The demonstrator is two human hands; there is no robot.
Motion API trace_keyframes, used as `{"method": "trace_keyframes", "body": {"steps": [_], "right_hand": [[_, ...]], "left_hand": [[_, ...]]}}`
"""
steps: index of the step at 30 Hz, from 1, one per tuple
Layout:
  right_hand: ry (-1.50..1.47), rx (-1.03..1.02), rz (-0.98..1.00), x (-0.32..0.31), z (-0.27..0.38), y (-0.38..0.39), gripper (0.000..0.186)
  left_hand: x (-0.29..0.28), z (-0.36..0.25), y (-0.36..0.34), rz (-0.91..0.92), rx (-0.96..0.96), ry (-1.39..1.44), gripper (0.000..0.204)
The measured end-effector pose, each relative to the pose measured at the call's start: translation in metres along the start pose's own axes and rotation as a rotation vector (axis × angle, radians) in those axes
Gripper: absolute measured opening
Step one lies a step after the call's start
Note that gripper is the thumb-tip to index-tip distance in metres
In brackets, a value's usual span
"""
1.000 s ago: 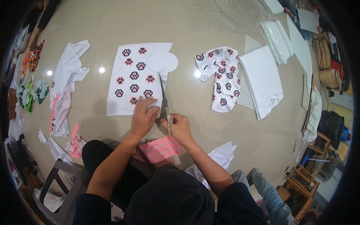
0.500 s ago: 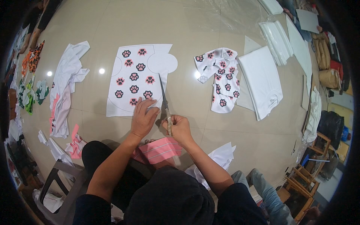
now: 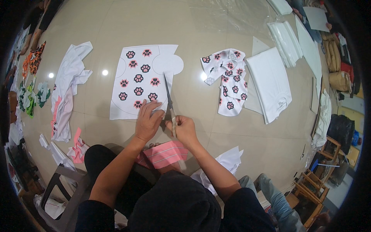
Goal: The person uses shears to cut a white fabric piece with a paw print pattern along a pre-drawn outline. The person holds the fabric steady with one hand while cutting with the other, gradually separating the shaped piece from the surrounding material.
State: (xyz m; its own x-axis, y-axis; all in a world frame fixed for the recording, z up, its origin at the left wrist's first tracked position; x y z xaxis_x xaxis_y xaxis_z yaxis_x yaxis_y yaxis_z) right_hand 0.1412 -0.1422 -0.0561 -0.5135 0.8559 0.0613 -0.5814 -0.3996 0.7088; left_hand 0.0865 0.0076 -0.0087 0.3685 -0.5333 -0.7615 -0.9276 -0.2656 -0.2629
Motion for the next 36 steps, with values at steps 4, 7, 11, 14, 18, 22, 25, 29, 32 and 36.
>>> {"method": "trace_keyframes", "body": {"steps": [4,7,11,14,18,22,25,29,32,36], "right_hand": [[-0.032,-0.005,0.011,0.001,0.000,-0.002,0.025],[-0.023,0.004,0.000,0.000,-0.002,-0.003,0.024],[-0.007,0.002,0.005,-0.001,-0.001,-0.002,0.023],[-0.009,0.010,0.014,-0.002,0.000,-0.002,0.022],[-0.037,0.037,0.060,-0.016,-0.006,0.002,0.022],[0.108,0.104,0.149,-0.057,-0.018,0.026,0.023],[0.187,0.146,0.227,-0.079,-0.022,0.046,0.023],[0.247,0.199,0.288,-0.087,-0.027,0.055,0.023],[0.272,0.185,0.291,-0.088,-0.019,0.049,0.024],[0.318,0.118,0.316,-0.091,0.002,0.024,0.024]], "left_hand": [[0.000,0.000,0.000,0.010,-0.001,-0.003,0.018],[0.001,0.001,0.000,0.010,-0.002,0.000,0.018],[0.001,-0.001,-0.001,0.008,0.003,0.007,0.017],[0.001,-0.001,-0.001,0.019,0.000,-0.003,0.017],[-0.004,0.000,-0.001,0.075,-0.036,0.006,0.015],[-0.016,-0.013,-0.004,0.250,-0.033,0.022,0.013],[-0.026,-0.016,0.009,0.416,0.020,0.036,0.014],[-0.038,-0.008,0.021,0.505,-0.021,0.035,0.015],[-0.041,-0.006,0.008,0.398,-0.145,0.007,0.018],[-0.034,0.003,-0.014,0.134,-0.179,-0.023,0.026]]}}
Point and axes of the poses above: each hand's wrist, its own y-axis away from the middle knuckle, its own x-axis out of the palm, z = x × y, the point moved 9 cm from there along -y, towards the middle knuckle, and after that the axes turned 3 degrees about -y, right-handed, at the moved point
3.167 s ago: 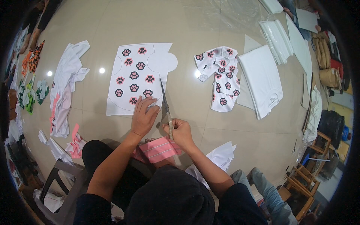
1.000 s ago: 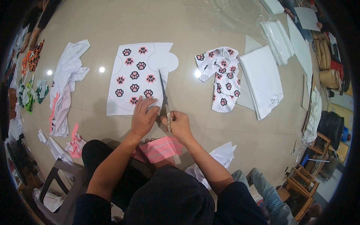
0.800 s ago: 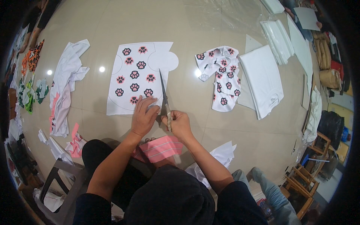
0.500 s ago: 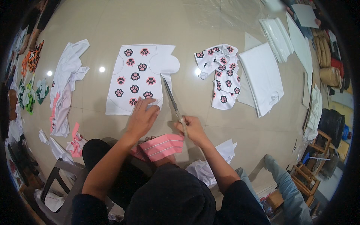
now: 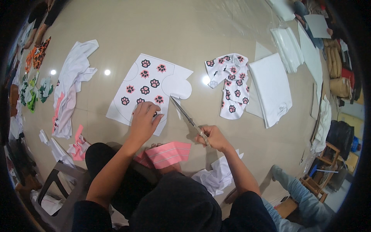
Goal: The person uses shears to cut a white fabric piece with a paw print pattern along a pre-drawn outline. The person holds the fabric steady with one hand while cutting with the other, gradually separating the shaped piece from the surrounding material.
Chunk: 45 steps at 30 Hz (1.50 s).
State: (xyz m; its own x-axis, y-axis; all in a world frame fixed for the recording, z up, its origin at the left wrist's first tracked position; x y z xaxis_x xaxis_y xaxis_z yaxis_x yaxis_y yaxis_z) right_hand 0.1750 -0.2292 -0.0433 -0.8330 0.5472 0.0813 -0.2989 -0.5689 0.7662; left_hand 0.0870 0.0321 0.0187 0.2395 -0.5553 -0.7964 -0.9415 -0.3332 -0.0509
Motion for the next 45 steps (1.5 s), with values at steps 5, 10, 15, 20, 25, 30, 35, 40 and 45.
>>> {"method": "trace_keyframes", "body": {"steps": [5,10,15,20,25,30,35,40,45], "right_hand": [[0.167,0.008,0.073,-0.030,0.010,-0.015,0.021],[0.265,0.041,0.153,-0.041,0.027,-0.022,0.020],[0.277,0.100,0.193,-0.048,0.041,-0.032,0.017],[0.352,0.115,0.214,-0.051,0.059,-0.037,0.015],[0.343,0.135,0.234,-0.054,0.064,-0.039,0.014],[0.319,0.118,0.224,-0.055,0.061,-0.039,0.014],[0.356,0.097,0.205,-0.051,0.065,-0.041,0.015],[0.398,0.116,0.198,-0.049,0.071,-0.043,0.014],[0.416,0.123,0.207,-0.055,0.065,-0.046,0.014]], "left_hand": [[0.015,0.004,0.000,-0.026,0.017,0.006,0.033],[0.013,0.003,-0.001,-0.039,0.051,0.008,0.030],[0.013,0.008,0.001,-0.057,0.037,0.014,0.021],[0.016,0.013,0.004,-0.077,0.031,0.037,0.017],[0.018,0.015,0.004,-0.095,0.024,0.056,0.016],[0.018,0.013,0.000,-0.073,0.021,0.091,0.015],[0.018,0.016,-0.001,-0.073,0.030,0.102,0.013],[0.017,0.017,-0.001,-0.071,0.030,0.104,0.012],[0.017,0.016,-0.001,-0.064,0.029,0.109,0.012]]}}
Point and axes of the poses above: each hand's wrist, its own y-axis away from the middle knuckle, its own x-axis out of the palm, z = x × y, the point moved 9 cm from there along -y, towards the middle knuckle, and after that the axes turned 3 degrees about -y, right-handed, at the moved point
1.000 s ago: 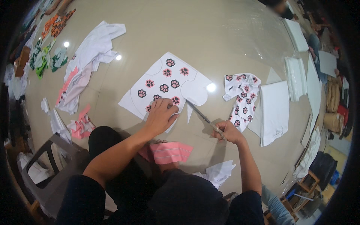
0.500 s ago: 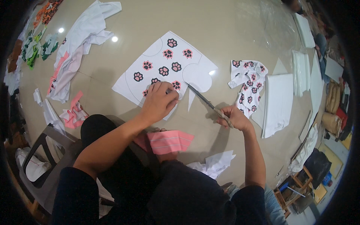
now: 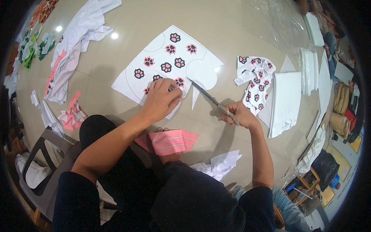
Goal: The person uses shears to cut a white fabric piece with a paw print pattern along a pre-drawn outline. The person holds the fabric steady with one hand while cutting with the other, gradually separating the shaped piece from the surrounding material.
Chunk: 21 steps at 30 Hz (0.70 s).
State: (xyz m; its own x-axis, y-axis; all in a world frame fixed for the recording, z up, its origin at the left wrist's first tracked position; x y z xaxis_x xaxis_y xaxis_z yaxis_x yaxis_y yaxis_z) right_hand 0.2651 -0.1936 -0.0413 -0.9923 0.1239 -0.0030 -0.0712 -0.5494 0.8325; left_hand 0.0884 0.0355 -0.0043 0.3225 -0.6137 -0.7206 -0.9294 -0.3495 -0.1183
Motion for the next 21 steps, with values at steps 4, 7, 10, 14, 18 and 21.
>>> {"method": "trace_keyframes", "body": {"steps": [4,7,10,14,18,21], "right_hand": [[-0.010,-0.010,0.001,0.0018,0.0029,-0.0016,0.014],[-0.003,-0.005,0.000,0.0020,0.0066,-0.0005,0.014],[-0.032,0.008,0.002,0.0009,0.0047,-0.0004,0.013],[-0.029,0.021,0.004,-0.0012,-0.0025,-0.0012,0.013],[-0.036,-0.001,0.012,0.0015,-0.0018,-0.0008,0.013],[-0.051,-0.019,0.016,0.0061,0.0006,0.0015,0.014]], "left_hand": [[0.0001,0.0007,0.0007,0.003,-0.002,-0.004,0.011],[0.0004,0.0014,0.0009,0.005,-0.003,-0.007,0.011],[0.0003,0.0011,0.0005,0.001,-0.001,-0.004,0.011],[0.0008,0.0013,0.0003,0.004,0.003,-0.007,0.011],[0.0013,0.0018,0.0001,0.007,0.000,-0.010,0.010],[0.0017,0.0022,0.0004,0.015,-0.004,-0.012,0.010]]}}
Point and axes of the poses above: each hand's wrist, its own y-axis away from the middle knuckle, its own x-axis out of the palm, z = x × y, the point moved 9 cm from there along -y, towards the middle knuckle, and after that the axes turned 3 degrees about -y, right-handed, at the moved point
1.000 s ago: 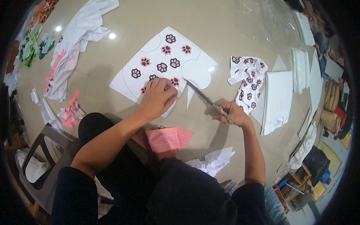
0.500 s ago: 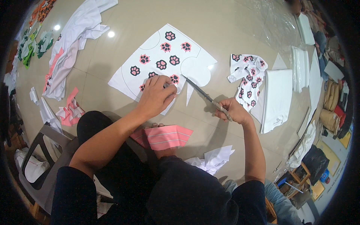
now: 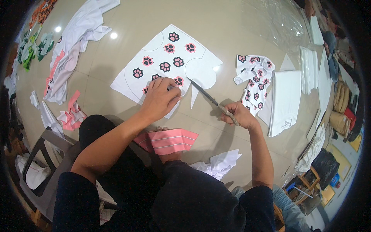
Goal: The person uses shears to cut a white fabric piece with a paw print pattern along a pre-drawn outline. The person holds the fabric steady with one hand while cutting with the other, gradually separating the shaped piece from the surrounding material.
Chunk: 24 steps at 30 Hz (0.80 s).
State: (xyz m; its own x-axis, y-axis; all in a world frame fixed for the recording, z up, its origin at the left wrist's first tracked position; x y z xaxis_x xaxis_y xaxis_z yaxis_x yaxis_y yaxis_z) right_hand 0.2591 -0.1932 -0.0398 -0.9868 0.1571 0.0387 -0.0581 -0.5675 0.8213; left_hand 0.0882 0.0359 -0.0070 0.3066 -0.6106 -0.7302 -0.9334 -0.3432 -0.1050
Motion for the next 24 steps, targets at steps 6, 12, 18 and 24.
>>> {"method": "trace_keyframes", "body": {"steps": [6,12,18,24], "right_hand": [[-0.077,0.019,-0.013,0.009,-0.015,-0.003,0.013],[-0.169,-0.002,-0.013,0.018,-0.009,0.000,0.012],[-0.119,0.006,-0.030,0.017,-0.021,-0.002,0.012],[-0.154,-0.018,-0.011,0.023,-0.018,-0.001,0.019]], "left_hand": [[0.000,-0.001,-0.001,0.008,0.001,-0.013,0.010],[-0.002,-0.002,0.000,-0.001,0.009,-0.010,0.011],[-0.002,-0.001,-0.001,-0.002,0.013,-0.010,0.010],[-0.002,-0.001,-0.001,0.005,0.011,-0.017,0.009]]}}
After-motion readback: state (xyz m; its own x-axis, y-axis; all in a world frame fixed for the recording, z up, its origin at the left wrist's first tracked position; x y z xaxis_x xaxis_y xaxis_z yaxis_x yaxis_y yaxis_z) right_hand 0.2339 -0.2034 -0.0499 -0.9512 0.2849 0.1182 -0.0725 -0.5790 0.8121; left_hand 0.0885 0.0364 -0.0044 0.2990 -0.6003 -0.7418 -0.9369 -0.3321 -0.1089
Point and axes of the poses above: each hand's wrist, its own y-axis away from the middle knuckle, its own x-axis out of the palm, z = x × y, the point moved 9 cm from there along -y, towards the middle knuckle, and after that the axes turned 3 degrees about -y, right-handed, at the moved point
